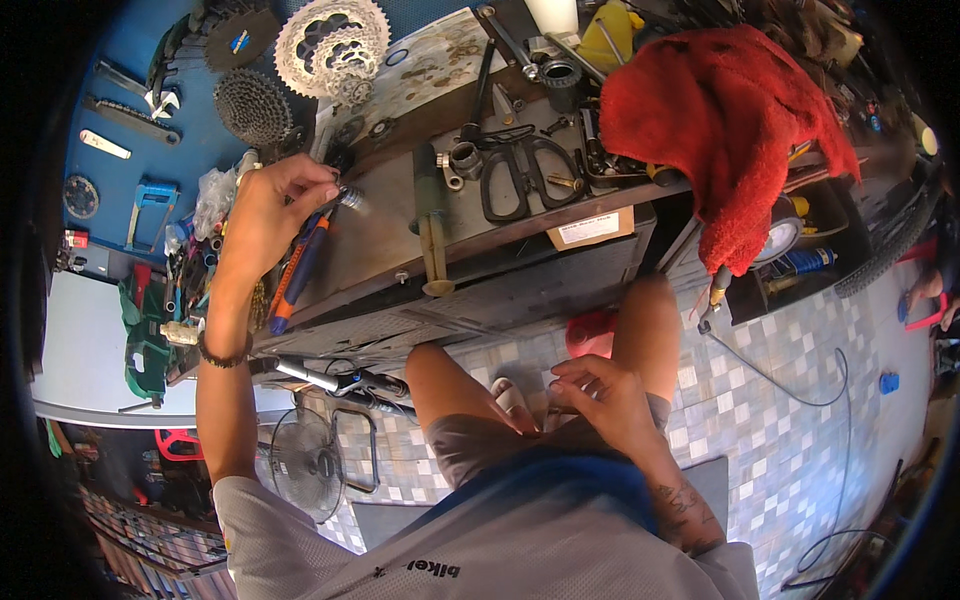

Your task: The person cleans small metal bearings using a utility knife and cloths. They scrape the inner race of each bearing, wipe it with a red cloth, and place the cleaned parts on the workbench. The person repeats this process for multiple bearings and also wipes their hands with a brown cloth.

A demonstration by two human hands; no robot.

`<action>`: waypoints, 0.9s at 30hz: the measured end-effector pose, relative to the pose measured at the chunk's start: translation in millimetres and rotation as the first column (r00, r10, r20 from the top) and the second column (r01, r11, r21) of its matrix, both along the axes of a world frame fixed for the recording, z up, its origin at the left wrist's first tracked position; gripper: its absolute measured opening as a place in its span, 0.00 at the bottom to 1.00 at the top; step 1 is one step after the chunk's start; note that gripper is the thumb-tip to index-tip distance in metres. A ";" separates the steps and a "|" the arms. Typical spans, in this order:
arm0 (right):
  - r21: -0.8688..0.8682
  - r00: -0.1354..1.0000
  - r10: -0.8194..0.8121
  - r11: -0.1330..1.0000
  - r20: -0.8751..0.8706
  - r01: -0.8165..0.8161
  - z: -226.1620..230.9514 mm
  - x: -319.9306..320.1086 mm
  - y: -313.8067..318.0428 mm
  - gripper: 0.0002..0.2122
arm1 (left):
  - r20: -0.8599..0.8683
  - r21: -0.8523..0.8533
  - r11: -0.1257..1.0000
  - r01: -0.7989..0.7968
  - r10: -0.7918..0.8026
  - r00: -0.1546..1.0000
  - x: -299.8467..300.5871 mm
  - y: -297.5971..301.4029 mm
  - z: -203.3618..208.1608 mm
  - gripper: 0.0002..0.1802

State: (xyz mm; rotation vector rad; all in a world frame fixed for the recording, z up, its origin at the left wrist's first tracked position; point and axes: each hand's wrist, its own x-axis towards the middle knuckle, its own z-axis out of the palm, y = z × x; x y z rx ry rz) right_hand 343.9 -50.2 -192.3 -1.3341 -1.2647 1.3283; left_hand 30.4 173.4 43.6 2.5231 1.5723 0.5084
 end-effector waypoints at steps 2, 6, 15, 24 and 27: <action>0.023 1.000 -0.011 1.000 0.025 0.011 -2.4 5.0 0.7 0.10 | 0.058 -0.008 0.999 0.044 -0.043 0.997 3.2 -2.1 -0.4 0.14; 0.028 1.000 -0.021 0.999 -0.012 0.022 -6.3 8.8 4.3 0.10 | 0.052 -0.139 0.990 0.039 -0.032 0.998 7.9 -2.5 2.3 0.19; -0.038 1.000 0.001 0.999 0.003 -0.001 -2.4 12.2 3.7 0.09 | -0.145 -0.130 0.966 0.224 -0.242 0.959 14.0 4.7 3.4 0.18; 0.016 0.999 -0.053 0.998 -0.010 0.053 -12.3 19.3 3.1 0.10 | -0.192 -0.158 0.964 0.214 -0.242 0.951 20.6 7.9 8.3 0.14; 0.024 0.998 -0.060 0.998 0.001 0.060 -14.7 23.0 3.1 0.09 | -0.169 -0.208 0.966 0.153 -0.190 0.967 19.6 15.3 19.4 0.13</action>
